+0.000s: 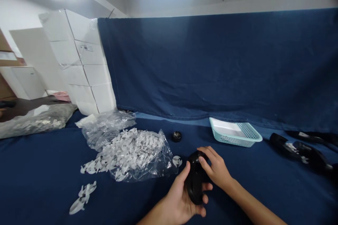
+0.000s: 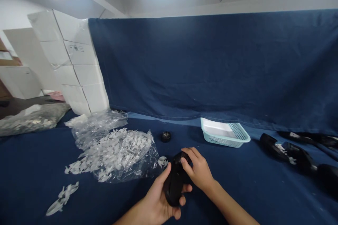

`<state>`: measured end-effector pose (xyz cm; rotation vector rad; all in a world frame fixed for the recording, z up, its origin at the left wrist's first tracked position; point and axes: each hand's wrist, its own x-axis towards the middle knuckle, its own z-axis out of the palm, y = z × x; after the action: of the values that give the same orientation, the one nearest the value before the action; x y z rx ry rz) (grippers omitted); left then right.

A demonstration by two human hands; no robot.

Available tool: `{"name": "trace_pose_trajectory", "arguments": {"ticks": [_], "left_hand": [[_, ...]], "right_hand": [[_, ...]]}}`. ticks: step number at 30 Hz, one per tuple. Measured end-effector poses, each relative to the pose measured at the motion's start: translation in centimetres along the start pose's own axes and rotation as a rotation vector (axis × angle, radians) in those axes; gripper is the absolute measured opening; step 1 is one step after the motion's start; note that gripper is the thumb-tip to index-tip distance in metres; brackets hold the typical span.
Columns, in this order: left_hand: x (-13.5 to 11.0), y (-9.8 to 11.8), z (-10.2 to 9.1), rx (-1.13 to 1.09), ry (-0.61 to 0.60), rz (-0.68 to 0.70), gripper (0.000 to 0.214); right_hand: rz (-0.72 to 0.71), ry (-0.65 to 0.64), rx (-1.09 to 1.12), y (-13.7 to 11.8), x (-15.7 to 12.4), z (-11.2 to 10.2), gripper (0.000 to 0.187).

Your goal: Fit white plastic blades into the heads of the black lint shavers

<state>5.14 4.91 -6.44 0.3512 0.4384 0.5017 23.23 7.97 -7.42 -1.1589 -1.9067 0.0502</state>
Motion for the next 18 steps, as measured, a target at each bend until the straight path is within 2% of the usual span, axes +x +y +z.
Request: {"name": "trace_pose_trajectory", "arguments": {"ticks": [4, 8, 13, 18], "left_hand": [[0.0, -0.5, -0.1, 0.009, 0.033, 0.026, 0.06], [0.3, -0.1, -0.5, 0.042, 0.111, 0.046, 0.052], [0.7, 0.4, -0.9, 0.067, 0.167, 0.067, 0.055], [0.9, 0.5, -1.1, 0.109, 0.176, 0.044, 0.061]], "right_hand": [[-0.018, 0.043, 0.037, 0.5, -0.2, 0.0, 0.027], [0.021, 0.098, 0.067, 0.7, -0.4, 0.8, 0.029], [0.083, 0.145, 0.1, 0.8, -0.7, 2.1, 0.028], [0.106, 0.174, 0.1, 0.6, -0.9, 2.3, 0.03]]}}
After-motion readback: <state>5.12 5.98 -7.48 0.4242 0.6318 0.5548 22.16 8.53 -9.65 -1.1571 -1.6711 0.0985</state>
